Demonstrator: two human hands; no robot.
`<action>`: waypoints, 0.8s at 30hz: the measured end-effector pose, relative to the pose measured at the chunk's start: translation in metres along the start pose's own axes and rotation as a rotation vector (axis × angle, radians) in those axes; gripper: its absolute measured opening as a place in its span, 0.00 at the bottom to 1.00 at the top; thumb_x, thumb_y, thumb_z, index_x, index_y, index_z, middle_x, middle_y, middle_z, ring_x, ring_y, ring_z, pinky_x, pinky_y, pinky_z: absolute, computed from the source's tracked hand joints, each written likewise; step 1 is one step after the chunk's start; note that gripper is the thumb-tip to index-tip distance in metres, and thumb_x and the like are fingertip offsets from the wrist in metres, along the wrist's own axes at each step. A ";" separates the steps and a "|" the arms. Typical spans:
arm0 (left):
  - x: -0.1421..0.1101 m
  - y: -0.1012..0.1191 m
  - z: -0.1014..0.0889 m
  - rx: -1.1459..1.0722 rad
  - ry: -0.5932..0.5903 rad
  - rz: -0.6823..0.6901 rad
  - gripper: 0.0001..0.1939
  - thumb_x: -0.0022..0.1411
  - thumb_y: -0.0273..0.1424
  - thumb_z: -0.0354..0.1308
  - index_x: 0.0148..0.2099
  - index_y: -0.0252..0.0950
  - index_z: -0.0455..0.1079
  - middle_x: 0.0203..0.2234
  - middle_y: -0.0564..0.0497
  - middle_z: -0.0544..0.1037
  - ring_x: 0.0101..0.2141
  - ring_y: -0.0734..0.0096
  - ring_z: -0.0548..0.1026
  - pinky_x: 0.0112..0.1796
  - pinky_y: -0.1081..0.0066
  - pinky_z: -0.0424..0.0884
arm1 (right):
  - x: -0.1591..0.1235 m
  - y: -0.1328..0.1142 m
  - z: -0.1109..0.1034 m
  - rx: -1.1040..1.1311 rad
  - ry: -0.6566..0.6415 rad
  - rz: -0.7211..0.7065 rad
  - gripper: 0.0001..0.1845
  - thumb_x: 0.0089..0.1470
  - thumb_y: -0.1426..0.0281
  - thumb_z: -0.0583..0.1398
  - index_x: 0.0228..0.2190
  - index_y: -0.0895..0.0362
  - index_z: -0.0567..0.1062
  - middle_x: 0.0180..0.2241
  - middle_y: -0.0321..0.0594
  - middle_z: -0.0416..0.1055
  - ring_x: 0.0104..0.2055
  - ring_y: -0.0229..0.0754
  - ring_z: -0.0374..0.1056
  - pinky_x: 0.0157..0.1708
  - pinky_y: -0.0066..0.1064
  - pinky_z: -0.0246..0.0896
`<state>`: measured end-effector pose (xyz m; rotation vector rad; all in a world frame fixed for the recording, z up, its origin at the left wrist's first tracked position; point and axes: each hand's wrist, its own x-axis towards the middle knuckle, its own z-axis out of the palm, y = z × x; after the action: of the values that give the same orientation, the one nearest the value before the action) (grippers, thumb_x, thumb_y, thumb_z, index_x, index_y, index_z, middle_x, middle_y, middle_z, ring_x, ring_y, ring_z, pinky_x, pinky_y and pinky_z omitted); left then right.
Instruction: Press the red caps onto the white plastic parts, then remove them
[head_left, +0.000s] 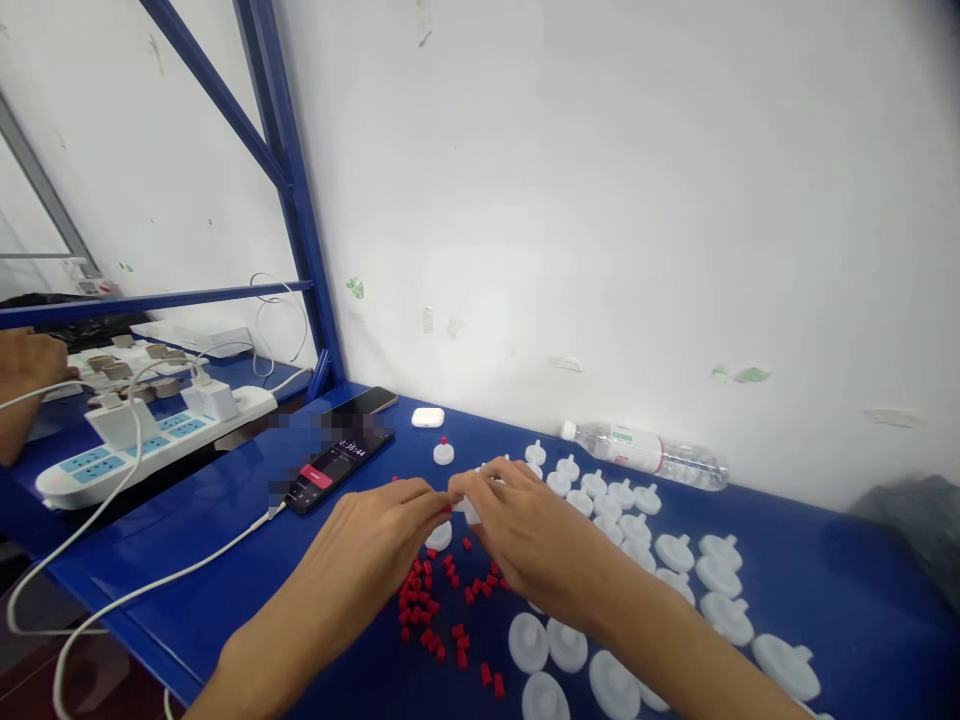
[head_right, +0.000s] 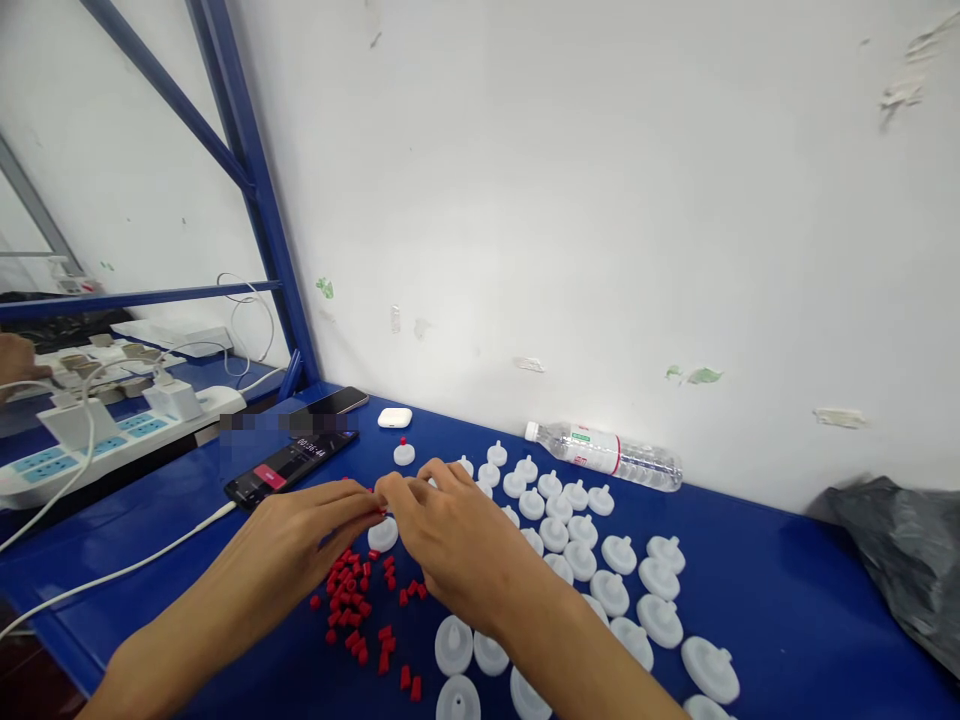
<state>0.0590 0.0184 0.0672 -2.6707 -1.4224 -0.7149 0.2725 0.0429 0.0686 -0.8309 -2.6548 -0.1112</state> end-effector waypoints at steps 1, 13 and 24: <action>0.000 -0.001 0.001 0.003 0.007 -0.010 0.16 0.75 0.27 0.47 0.46 0.39 0.77 0.34 0.49 0.81 0.33 0.67 0.81 0.36 0.71 0.72 | 0.000 -0.001 -0.001 0.008 0.013 -0.008 0.23 0.60 0.86 0.52 0.53 0.55 0.65 0.47 0.45 0.73 0.48 0.49 0.68 0.47 0.44 0.68; -0.003 -0.004 -0.005 -0.094 0.098 0.026 0.17 0.72 0.20 0.40 0.39 0.38 0.69 0.30 0.54 0.73 0.28 0.72 0.72 0.30 0.71 0.65 | -0.001 -0.011 -0.010 0.139 0.114 -0.098 0.27 0.52 0.91 0.47 0.48 0.56 0.60 0.44 0.43 0.69 0.40 0.44 0.63 0.43 0.38 0.65; -0.006 -0.009 -0.006 -0.035 -0.052 -0.133 0.17 0.77 0.32 0.45 0.58 0.44 0.71 0.41 0.50 0.79 0.40 0.62 0.80 0.41 0.65 0.72 | 0.002 -0.001 -0.009 0.128 -0.016 0.002 0.09 0.68 0.75 0.57 0.49 0.55 0.69 0.46 0.41 0.73 0.45 0.45 0.71 0.45 0.39 0.67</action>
<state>0.0461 0.0175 0.0682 -2.6595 -1.6275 -0.6901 0.2730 0.0413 0.0778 -0.7960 -2.6437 0.0651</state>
